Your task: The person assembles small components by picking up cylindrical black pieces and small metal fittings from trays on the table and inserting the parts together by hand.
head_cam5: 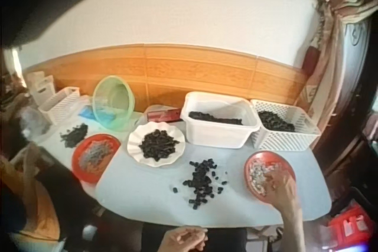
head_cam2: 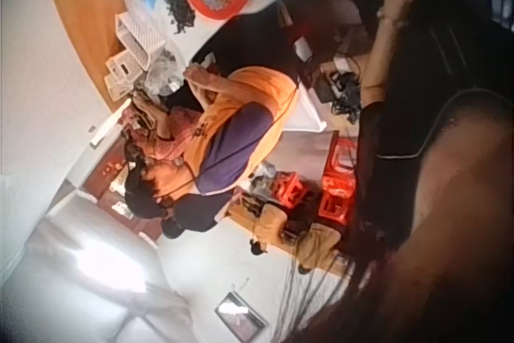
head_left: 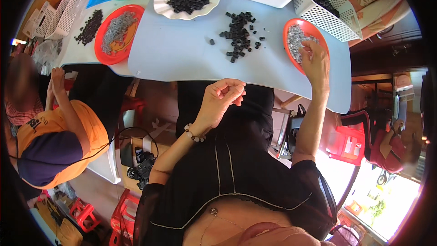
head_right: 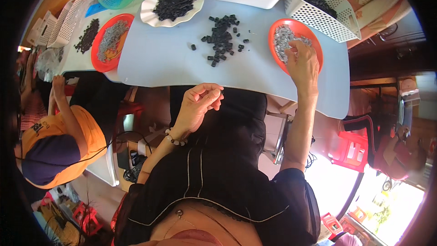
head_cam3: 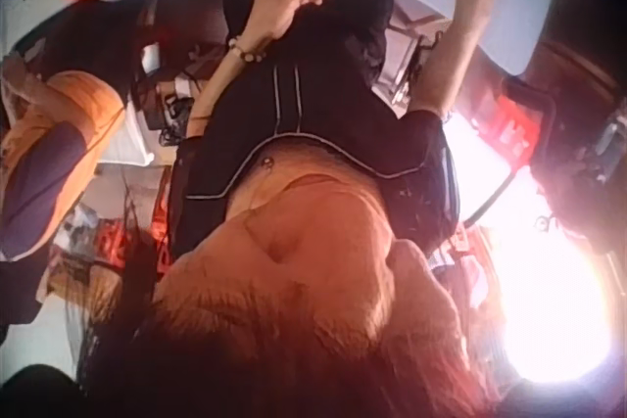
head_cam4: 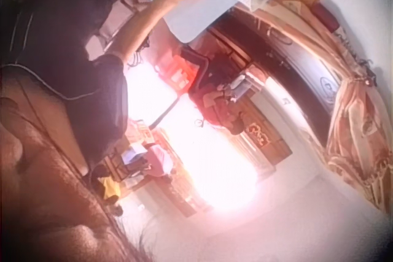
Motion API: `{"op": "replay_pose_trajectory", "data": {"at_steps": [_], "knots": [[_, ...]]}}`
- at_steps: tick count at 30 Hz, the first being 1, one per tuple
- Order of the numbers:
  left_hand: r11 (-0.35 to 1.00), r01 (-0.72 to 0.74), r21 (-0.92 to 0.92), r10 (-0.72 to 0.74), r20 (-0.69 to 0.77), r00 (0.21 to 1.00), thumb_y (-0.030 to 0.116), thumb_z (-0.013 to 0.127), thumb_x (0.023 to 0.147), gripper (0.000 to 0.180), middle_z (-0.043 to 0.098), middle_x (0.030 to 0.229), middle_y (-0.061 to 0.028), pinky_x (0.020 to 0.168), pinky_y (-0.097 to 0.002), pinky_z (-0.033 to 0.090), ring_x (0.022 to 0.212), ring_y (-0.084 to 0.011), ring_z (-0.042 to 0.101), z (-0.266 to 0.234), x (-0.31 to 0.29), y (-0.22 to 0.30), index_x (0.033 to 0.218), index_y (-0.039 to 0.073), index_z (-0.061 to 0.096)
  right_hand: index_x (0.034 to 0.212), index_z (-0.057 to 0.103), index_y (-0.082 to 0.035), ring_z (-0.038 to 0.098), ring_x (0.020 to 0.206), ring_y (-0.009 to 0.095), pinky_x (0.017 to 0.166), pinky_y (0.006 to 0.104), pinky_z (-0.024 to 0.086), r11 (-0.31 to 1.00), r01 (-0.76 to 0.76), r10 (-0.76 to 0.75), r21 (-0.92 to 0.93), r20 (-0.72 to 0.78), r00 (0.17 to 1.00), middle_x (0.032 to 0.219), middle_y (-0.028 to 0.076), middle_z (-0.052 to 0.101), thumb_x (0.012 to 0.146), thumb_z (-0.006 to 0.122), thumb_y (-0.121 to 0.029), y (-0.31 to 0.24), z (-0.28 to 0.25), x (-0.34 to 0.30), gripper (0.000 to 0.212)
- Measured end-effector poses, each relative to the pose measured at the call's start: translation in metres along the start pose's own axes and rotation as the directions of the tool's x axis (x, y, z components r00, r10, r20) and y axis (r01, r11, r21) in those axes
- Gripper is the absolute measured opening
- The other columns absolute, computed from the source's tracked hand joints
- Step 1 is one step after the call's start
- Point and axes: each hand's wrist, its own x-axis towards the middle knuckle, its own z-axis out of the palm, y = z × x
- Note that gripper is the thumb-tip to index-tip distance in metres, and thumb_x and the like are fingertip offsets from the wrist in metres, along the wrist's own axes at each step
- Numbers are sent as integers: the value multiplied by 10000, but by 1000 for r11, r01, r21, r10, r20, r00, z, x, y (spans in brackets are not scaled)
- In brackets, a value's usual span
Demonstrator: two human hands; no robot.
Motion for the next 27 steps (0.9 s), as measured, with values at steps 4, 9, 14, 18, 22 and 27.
{"op": "replay_pose_trajectory", "data": {"at_steps": [4,9,14,18,22,27], "knots": [[1000,-21,19,20,38,999,125,663,942,161,663,889,-45,667,-223,490,722,-83,588,4,0,0,1064,21,676,984,683,-61,647,834,304,747,426,509,999,11,-10,-34,51,999,893,124,699,815,695,-128,16,2,2,182],[998,0,69,-2,35,999,122,678,930,164,667,884,-39,662,-221,489,718,-77,588,6,1,-3,1061,24,678,939,689,-40,643,738,287,703,393,510,999,-44,42,18,101,994,806,128,684,814,702,-124,29,11,5,151],[997,15,79,-16,11,1000,131,683,928,169,668,880,-43,657,-216,485,712,-83,588,8,2,-5,1059,25,680,886,679,-43,659,741,296,689,402,504,995,-99,97,12,103,990,789,121,691,821,690,-128,27,8,8,107],[996,31,87,-34,25,999,138,681,932,169,667,874,-47,653,-217,484,701,-79,583,10,4,-6,1056,24,680,887,674,-22,654,718,251,673,371,502,978,-139,125,154,95,988,781,115,687,838,676,-116,37,9,9,106],[994,48,98,-50,19,999,141,679,934,166,668,875,-48,650,-215,482,694,-78,579,12,6,-7,1053,25,680,913,670,8,605,687,131,655,289,483,983,-58,53,173,32,998,764,66,668,871,671,-92,47,11,9,108],[994,41,100,-43,18,999,149,670,941,162,665,879,-45,647,-212,477,694,-78,578,10,7,-8,1052,30,681,905,673,0,631,713,185,682,315,503,974,-85,75,210,54,996,805,87,685,853,675,-87,41,5,7,102]]}}
